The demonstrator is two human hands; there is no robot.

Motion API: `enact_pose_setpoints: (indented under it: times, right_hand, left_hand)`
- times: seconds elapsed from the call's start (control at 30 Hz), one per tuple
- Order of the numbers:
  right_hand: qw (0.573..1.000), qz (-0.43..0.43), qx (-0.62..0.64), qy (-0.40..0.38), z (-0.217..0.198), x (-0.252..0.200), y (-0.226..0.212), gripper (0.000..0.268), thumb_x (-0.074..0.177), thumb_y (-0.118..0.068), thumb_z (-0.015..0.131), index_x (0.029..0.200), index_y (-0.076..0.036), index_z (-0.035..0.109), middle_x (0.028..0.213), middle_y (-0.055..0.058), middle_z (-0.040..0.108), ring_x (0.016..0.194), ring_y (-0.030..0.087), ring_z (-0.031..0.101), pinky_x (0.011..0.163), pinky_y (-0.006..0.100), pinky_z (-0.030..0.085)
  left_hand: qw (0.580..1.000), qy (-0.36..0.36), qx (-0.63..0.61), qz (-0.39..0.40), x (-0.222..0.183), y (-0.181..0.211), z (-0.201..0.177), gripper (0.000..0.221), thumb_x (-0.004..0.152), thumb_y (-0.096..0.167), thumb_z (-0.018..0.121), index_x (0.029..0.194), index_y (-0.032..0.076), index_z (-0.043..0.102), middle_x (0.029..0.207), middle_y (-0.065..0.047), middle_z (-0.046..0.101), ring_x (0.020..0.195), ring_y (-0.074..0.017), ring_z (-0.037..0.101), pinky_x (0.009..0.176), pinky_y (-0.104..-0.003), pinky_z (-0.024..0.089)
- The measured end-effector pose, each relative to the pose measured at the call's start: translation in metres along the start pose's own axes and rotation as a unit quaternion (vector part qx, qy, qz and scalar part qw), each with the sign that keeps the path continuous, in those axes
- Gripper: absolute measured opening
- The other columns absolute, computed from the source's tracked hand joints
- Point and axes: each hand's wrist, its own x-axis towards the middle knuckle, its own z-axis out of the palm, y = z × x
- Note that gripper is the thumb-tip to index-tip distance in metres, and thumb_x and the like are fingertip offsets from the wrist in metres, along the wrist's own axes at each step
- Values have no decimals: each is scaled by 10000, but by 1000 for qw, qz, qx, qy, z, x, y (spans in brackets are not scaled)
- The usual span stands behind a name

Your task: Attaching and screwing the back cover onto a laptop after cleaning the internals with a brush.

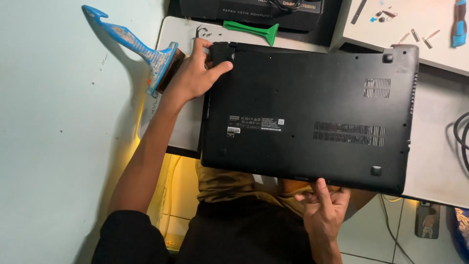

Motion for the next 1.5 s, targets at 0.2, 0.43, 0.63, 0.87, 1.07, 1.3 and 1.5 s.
enact_pose_setpoints:
  times: [0.2, 0.43, 0.63, 0.87, 1.07, 1.3, 1.5]
  right_hand:
    - [999, 30, 17, 29, -2, 3, 18, 499, 1165, -132, 716, 1588, -200, 460, 875, -9, 569, 682, 65, 632, 663, 397, 745]
    - [989, 124, 58, -53, 12, 12, 4, 225, 1201, -211, 620, 1316, -18, 627, 1310, 262, 802, 1288, 409, 817, 786, 621, 788]
    - [966, 206, -79, -134, -18, 51, -29, 933, 1267, -540, 363, 990, 220, 826, 1089, 421, 900, 827, 448, 898, 498, 390, 637]
    - [876, 117, -412, -222, -10, 68, -108, 490, 1163, -328, 640, 928, 13, 902, 677, 126, 854, 512, 185, 744, 492, 279, 545]
    - [762, -276, -566, -149, 12, 169, -153, 180, 1251, -163, 773, 1231, 1, 844, 1105, 153, 808, 971, 246, 768, 790, 380, 629]
    - [704, -283, -638, -130, 31, 298, -112, 778, 1259, -586, 676, 1595, 114, 644, 1416, 302, 562, 1331, 466, 503, 1152, 562, 439]
    - [710, -263, -647, -92, -5, 263, -123, 832, 1253, -533, 720, 1738, 118, 539, 1421, 320, 538, 1352, 476, 496, 1160, 585, 455]
  left_hand:
    - [995, 8, 104, 7, 9, 8, 5, 723, 1109, 649, 640, 1565, 151, 379, 1525, -279, 692, 1248, -454, 722, 1041, -585, 525]
    - [959, 95, 251, 96, 39, -25, 23, 748, 1224, 567, 580, 1699, 7, 440, 1511, -380, 629, 1346, -638, 619, 1046, -711, 506]
    - [916, 181, 325, 151, 43, -34, 38, 655, 1223, 536, 657, 1494, -47, 532, 1328, -280, 538, 1093, -516, 670, 706, -624, 613]
    - [904, 203, 292, 236, 41, -36, 52, 616, 1262, 517, 587, 1548, -28, 564, 1467, -251, 520, 1296, -459, 509, 1066, -624, 476]
    - [904, 214, 224, 296, 52, -44, 50, 600, 1198, 472, 687, 1454, -64, 605, 1375, -234, 511, 1221, -434, 488, 1070, -599, 468]
    - [909, 241, 172, 294, 43, -48, 66, 604, 1091, 433, 787, 1499, 11, 644, 1404, -199, 510, 1271, -440, 526, 1118, -591, 465]
    - [934, 191, 53, 299, 38, -29, 102, 550, 1098, 350, 769, 1563, 78, 660, 1460, -131, 452, 1376, -404, 465, 1215, -599, 471]
